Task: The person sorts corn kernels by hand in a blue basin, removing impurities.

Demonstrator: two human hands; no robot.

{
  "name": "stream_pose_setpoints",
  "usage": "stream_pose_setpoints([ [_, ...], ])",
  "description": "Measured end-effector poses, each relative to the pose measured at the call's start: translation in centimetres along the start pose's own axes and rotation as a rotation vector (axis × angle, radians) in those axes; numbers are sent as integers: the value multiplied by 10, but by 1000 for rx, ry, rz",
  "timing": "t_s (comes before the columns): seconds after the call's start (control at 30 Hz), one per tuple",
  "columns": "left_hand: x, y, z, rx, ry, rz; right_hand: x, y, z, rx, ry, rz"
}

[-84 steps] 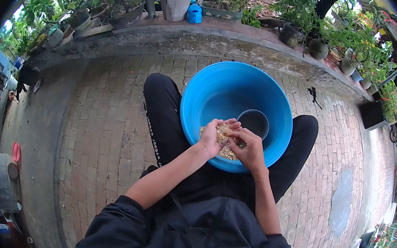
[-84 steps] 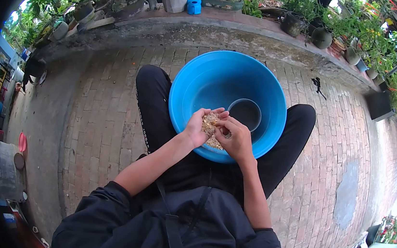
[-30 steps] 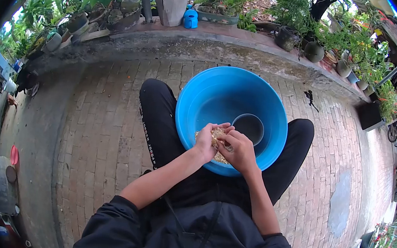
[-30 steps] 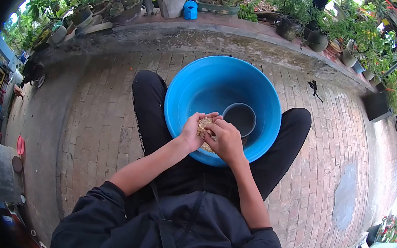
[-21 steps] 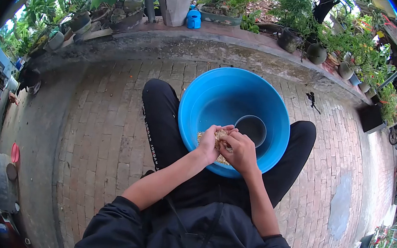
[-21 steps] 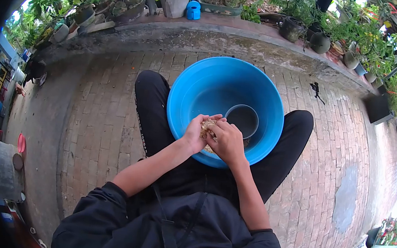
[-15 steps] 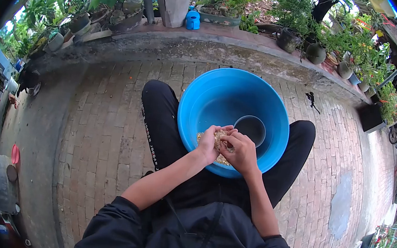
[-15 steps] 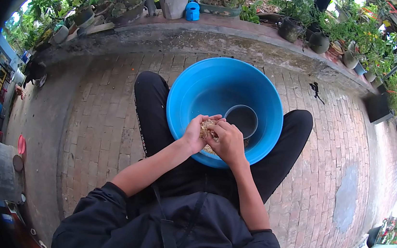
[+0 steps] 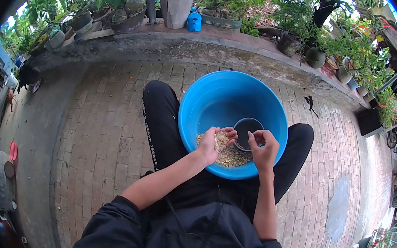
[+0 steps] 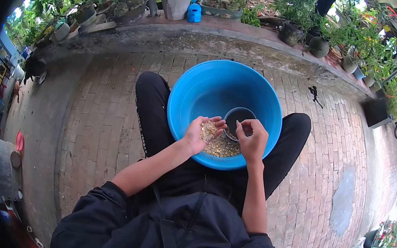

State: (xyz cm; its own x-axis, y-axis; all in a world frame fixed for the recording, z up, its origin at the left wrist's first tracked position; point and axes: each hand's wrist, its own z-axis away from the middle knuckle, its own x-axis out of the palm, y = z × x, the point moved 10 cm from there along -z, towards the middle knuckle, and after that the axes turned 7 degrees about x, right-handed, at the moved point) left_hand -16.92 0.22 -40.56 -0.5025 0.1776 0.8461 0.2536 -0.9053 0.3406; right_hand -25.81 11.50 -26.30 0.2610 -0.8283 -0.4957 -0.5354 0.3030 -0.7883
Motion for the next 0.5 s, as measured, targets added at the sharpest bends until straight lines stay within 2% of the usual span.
stream_pose_setpoints([
  [0.27,0,-2,-4,-8,-29,15,8,-29,12,-68,-46,5],
  [0.37,-2,-5,-4,-25,-29,2,33,-45,21,-107,-232,-57],
  [0.4,-3,-4,-5,-25,-27,1,37,-45,20,-106,-232,-59],
  [0.5,0,-4,1,-44,-62,-71,70,-57,31,-289,-436,121],
])
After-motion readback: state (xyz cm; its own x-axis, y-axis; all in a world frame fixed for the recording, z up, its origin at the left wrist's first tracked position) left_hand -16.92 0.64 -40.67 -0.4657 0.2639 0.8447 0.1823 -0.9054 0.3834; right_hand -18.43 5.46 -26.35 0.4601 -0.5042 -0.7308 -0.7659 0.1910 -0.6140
